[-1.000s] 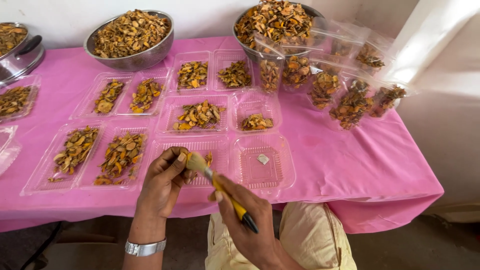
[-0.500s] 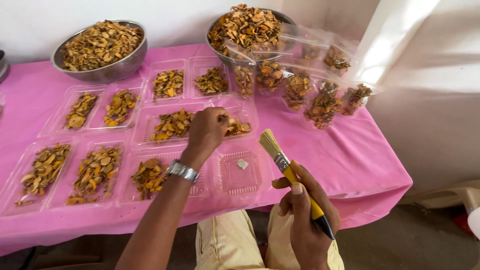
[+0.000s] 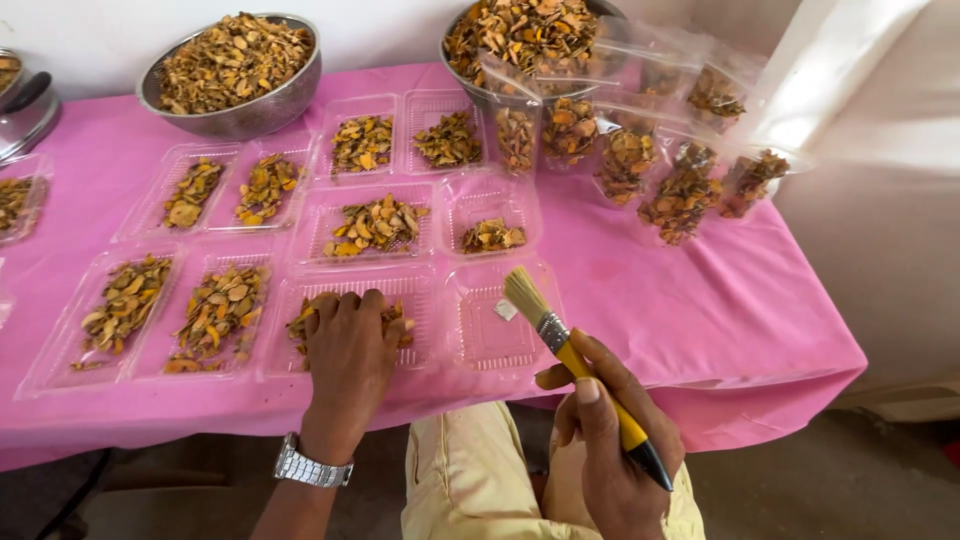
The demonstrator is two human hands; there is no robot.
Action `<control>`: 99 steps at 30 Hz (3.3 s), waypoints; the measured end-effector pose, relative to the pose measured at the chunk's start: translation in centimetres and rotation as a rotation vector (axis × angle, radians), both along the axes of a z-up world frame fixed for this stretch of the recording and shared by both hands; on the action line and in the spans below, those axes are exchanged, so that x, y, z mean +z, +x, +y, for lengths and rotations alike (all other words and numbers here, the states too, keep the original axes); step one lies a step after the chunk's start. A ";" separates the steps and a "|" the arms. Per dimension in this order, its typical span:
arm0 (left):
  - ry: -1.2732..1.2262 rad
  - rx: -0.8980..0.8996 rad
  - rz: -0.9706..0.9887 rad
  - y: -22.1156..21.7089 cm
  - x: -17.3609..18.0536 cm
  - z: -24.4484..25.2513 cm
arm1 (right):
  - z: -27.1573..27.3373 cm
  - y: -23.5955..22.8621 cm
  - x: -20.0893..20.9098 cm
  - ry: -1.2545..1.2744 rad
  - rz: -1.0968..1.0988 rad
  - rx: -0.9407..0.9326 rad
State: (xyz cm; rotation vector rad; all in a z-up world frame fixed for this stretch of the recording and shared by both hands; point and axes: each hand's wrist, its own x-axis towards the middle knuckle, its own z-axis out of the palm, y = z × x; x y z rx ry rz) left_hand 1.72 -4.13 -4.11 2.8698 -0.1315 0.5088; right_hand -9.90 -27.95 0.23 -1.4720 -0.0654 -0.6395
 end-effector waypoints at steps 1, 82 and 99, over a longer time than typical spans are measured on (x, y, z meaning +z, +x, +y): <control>0.035 0.026 -0.004 0.3 -0.4 -0.2 | 0.0 0.0 -0.1 0.001 -0.006 0.006; -0.058 -0.171 0.269 -0.4 1.4 1.1 | 0.1 0.9 0.4 -0.030 0.014 -0.051; -0.977 -0.236 0.329 -1.2 5.4 0.7 | 3.9 1.9 -1.8 -0.118 -0.080 0.267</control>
